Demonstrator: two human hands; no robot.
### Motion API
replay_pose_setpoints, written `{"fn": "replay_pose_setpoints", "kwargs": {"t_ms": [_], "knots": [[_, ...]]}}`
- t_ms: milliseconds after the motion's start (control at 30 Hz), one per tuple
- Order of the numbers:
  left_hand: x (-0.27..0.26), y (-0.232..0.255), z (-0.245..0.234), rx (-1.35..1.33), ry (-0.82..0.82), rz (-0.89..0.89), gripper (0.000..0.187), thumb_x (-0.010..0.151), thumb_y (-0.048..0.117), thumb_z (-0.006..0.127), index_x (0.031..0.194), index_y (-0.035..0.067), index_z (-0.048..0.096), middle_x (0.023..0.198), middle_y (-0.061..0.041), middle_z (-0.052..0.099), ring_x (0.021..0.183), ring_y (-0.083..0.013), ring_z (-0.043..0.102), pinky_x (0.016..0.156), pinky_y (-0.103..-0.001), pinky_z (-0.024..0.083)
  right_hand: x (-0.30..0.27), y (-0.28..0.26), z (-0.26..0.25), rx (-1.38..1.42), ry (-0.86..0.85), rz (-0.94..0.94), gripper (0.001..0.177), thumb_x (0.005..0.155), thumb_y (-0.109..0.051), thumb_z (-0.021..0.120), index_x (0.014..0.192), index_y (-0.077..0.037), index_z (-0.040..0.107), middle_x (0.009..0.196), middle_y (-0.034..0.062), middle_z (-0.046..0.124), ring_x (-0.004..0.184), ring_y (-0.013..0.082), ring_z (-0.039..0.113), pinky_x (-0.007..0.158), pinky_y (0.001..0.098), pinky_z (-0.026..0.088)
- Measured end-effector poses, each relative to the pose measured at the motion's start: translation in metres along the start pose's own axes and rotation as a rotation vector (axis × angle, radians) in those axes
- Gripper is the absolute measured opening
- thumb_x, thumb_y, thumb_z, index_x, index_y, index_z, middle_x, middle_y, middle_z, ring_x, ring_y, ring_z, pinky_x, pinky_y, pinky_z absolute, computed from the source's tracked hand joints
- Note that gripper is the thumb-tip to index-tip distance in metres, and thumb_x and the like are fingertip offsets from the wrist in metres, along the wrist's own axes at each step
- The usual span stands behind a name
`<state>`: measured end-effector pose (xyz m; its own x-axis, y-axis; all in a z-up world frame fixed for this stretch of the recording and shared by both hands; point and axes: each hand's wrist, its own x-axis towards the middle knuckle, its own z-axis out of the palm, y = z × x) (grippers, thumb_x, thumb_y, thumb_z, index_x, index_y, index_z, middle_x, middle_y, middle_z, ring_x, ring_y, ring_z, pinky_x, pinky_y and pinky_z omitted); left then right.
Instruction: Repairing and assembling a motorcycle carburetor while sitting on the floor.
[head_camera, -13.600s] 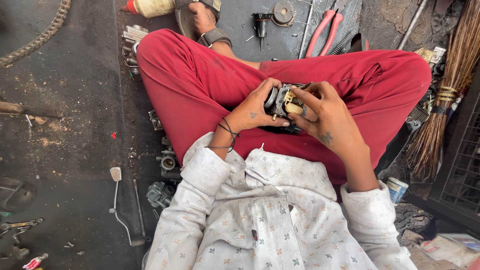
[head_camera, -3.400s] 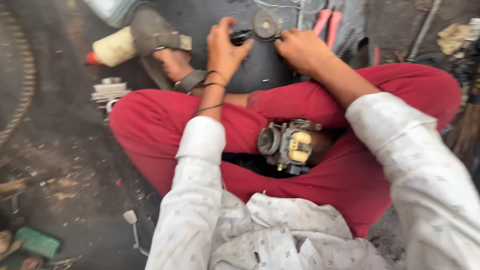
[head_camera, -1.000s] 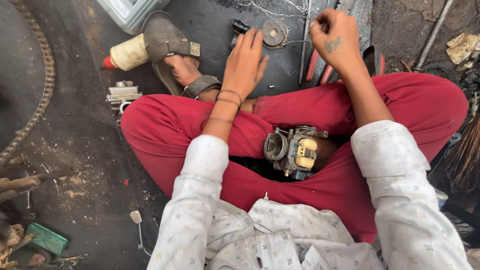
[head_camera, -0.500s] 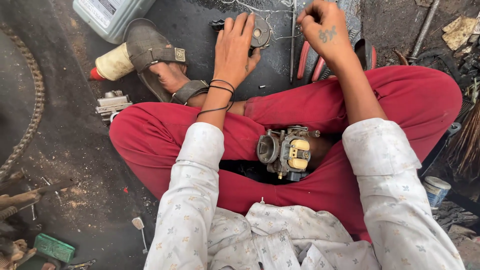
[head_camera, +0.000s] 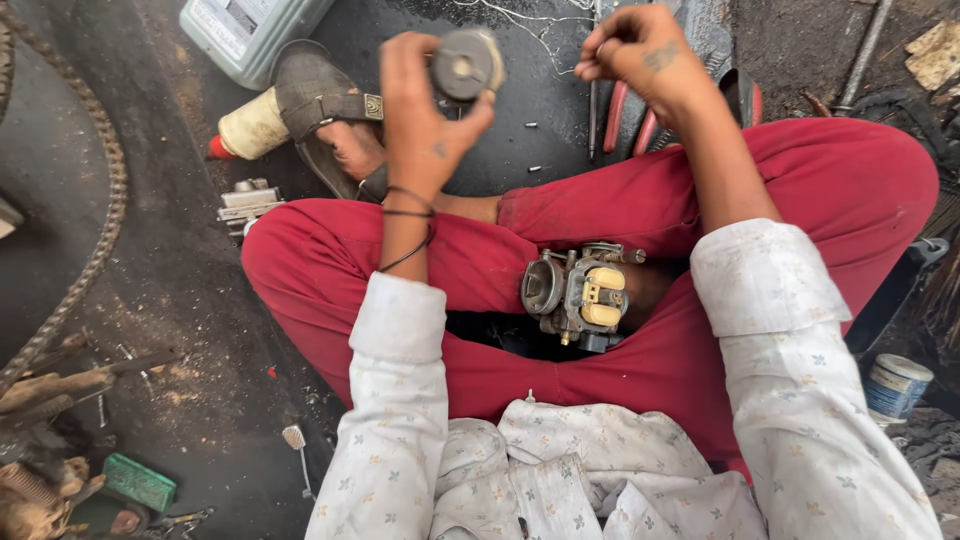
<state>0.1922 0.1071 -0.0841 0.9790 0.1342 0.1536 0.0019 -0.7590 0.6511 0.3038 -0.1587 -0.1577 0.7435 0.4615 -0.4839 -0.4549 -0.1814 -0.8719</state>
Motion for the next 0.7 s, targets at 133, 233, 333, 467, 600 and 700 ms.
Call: {"fn": "replay_pose_setpoints", "kwargs": {"t_ms": [133, 233, 333, 467, 600, 700], "knots": [[-0.010, 0.024, -0.050, -0.361, 0.062, -0.258, 0.057, 0.087, 0.014, 0.087, 0.131, 0.002, 0.054, 0.126, -0.011, 0.063, 0.112, -0.0162, 0.069, 0.098, -0.029, 0.058, -0.009, -0.018, 0.003, 0.091, 0.032, -0.003, 0.017, 0.090, 0.011, 0.058, 0.104, 0.007, 0.066, 0.101, 0.0117, 0.071, 0.096, 0.0187, 0.075, 0.092, 0.0267, 0.064], [-0.028, 0.056, -0.073, -0.685, 0.057, -0.318, 0.060, 0.091, 0.011, 0.081, 0.139, 0.001, 0.047, 0.127, -0.012, 0.060, 0.115, -0.0145, 0.064, 0.104, -0.027, 0.054, -0.009, -0.021, 0.006, 0.028, -0.011, -0.002, 0.024, 0.089, 0.013, 0.053, 0.108, 0.008, 0.068, 0.104, 0.0132, 0.072, 0.102, 0.0185, 0.076, 0.094, 0.0258, 0.060], [-0.053, 0.108, -0.094, -0.767, -0.037, -0.280, 0.055, 0.091, 0.010, 0.074, 0.139, 0.003, 0.048, 0.131, -0.008, 0.052, 0.121, -0.0161, 0.064, 0.105, -0.030, 0.058, -0.005, -0.012, 0.004, 0.073, -0.066, -0.009, 0.024, 0.095, 0.009, 0.048, 0.111, 0.008, 0.066, 0.106, 0.0139, 0.072, 0.103, 0.0194, 0.078, 0.093, 0.0257, 0.059], [-0.096, 0.158, -0.099, -0.520, -0.116, -0.061, 0.061, 0.078, 0.006, 0.077, 0.133, 0.003, 0.051, 0.125, -0.012, 0.054, 0.120, -0.0239, 0.058, 0.110, -0.034, 0.048, -0.009, -0.016, 0.009, 0.139, -0.084, -0.025, 0.016, 0.105, 0.001, 0.051, 0.111, 0.008, 0.063, 0.103, 0.0144, 0.072, 0.098, 0.0208, 0.078, 0.089, 0.0260, 0.060], [-0.124, 0.195, -0.087, -0.540, -0.253, -0.037, 0.066, 0.074, 0.007, 0.079, 0.133, 0.003, 0.050, 0.130, -0.016, 0.055, 0.123, -0.0306, 0.061, 0.111, -0.038, 0.051, -0.024, -0.028, 0.007, 0.176, -0.043, -0.063, 0.015, 0.109, -0.007, 0.056, 0.107, 0.006, 0.063, 0.093, 0.0133, 0.072, 0.083, 0.0202, 0.077, 0.075, 0.0267, 0.063], [-0.137, 0.207, -0.067, -0.532, -0.255, 0.012, 0.067, 0.074, 0.008, 0.081, 0.132, 0.002, 0.048, 0.134, -0.018, 0.057, 0.127, -0.0335, 0.062, 0.113, -0.041, 0.051, -0.053, -0.050, 0.002, 0.176, -0.034, -0.136, 0.015, 0.109, -0.010, 0.059, 0.106, 0.004, 0.063, 0.089, 0.0113, 0.071, 0.075, 0.0176, 0.074, 0.066, 0.0260, 0.061]]}}
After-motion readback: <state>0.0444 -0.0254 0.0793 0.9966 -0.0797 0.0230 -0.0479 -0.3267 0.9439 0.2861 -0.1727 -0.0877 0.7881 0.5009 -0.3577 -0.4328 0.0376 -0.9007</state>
